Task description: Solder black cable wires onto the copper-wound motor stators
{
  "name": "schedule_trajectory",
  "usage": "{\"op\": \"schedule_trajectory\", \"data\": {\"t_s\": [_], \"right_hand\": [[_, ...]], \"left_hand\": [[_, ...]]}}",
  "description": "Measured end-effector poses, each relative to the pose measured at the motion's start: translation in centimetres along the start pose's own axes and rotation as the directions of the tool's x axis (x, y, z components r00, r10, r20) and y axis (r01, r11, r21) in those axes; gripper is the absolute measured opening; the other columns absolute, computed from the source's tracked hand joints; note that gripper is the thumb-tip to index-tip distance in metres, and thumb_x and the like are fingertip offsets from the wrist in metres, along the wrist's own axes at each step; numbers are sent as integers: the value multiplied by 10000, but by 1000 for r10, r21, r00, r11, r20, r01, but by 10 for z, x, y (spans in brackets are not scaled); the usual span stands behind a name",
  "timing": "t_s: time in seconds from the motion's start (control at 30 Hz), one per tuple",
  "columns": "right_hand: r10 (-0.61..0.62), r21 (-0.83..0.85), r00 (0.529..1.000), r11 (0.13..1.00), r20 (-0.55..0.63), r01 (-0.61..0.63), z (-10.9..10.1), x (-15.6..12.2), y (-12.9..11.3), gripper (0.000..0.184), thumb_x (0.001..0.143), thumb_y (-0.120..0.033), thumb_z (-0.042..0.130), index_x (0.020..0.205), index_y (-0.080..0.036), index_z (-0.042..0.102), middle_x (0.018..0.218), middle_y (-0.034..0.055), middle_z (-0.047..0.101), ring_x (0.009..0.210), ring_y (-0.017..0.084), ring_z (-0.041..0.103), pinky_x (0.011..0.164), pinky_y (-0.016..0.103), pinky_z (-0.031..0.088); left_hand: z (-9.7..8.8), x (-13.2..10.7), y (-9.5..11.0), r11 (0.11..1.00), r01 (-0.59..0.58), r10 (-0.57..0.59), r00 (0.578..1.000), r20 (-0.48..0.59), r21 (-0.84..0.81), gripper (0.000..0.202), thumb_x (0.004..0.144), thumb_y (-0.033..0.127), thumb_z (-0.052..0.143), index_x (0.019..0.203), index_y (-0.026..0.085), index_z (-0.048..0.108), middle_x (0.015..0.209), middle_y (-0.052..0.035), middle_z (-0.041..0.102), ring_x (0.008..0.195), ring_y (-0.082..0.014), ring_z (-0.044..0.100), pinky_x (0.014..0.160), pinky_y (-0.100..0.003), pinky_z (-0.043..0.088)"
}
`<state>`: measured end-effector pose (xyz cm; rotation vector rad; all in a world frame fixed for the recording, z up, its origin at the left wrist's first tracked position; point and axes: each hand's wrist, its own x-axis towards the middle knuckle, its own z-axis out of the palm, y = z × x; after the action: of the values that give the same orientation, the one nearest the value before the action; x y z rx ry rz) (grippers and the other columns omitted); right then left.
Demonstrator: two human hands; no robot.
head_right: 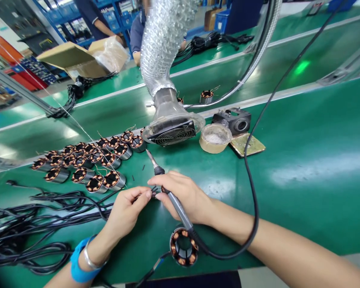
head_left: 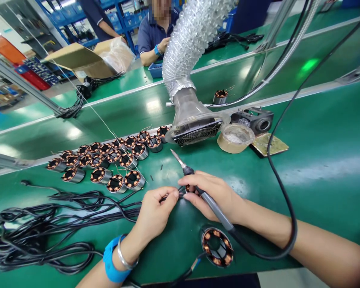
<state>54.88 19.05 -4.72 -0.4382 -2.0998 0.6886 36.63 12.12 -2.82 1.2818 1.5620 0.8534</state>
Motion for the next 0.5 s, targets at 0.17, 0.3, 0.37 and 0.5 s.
{"op": "schedule_trajectory", "data": {"t_s": [0.17,0.3,0.37,0.5], "right_hand": [[91,55,995,994,48,-94,-3,2,-2,298,866,-108,578,1150,-195,564,959,56,683,783,153,638,735,281,560],[142,122,987,981,72,-150,-3,3,-2,330,842,-96,590,1152,-203,556,963,41,684,749,128,638,721,254,557],[163,146,982,973,97,-176,-3,2,-1,348,835,-87,584,1159,-206,550,952,34,684,720,117,633,701,241,554],[210,152,965,960,155,-234,-4,2,-1,360,835,-102,596,1172,-214,536,921,21,678,677,107,617,660,221,542]], "left_hand": [[0,-1,0,999,-30,30,1000,2,14,312,890,379,552,736,142,685,627,11,547,590,-115,423,554,-201,345],[-1,0,-6,999,-40,40,999,12,-9,332,911,388,516,742,146,668,636,11,552,613,-123,439,588,-213,348],[-1,-1,-8,999,-42,43,999,24,-17,328,917,379,499,752,148,664,645,10,547,627,-126,447,605,-220,353],[0,-4,-4,994,-81,81,997,3,79,290,915,338,503,761,156,667,643,15,552,612,-124,458,596,-222,350]]}}
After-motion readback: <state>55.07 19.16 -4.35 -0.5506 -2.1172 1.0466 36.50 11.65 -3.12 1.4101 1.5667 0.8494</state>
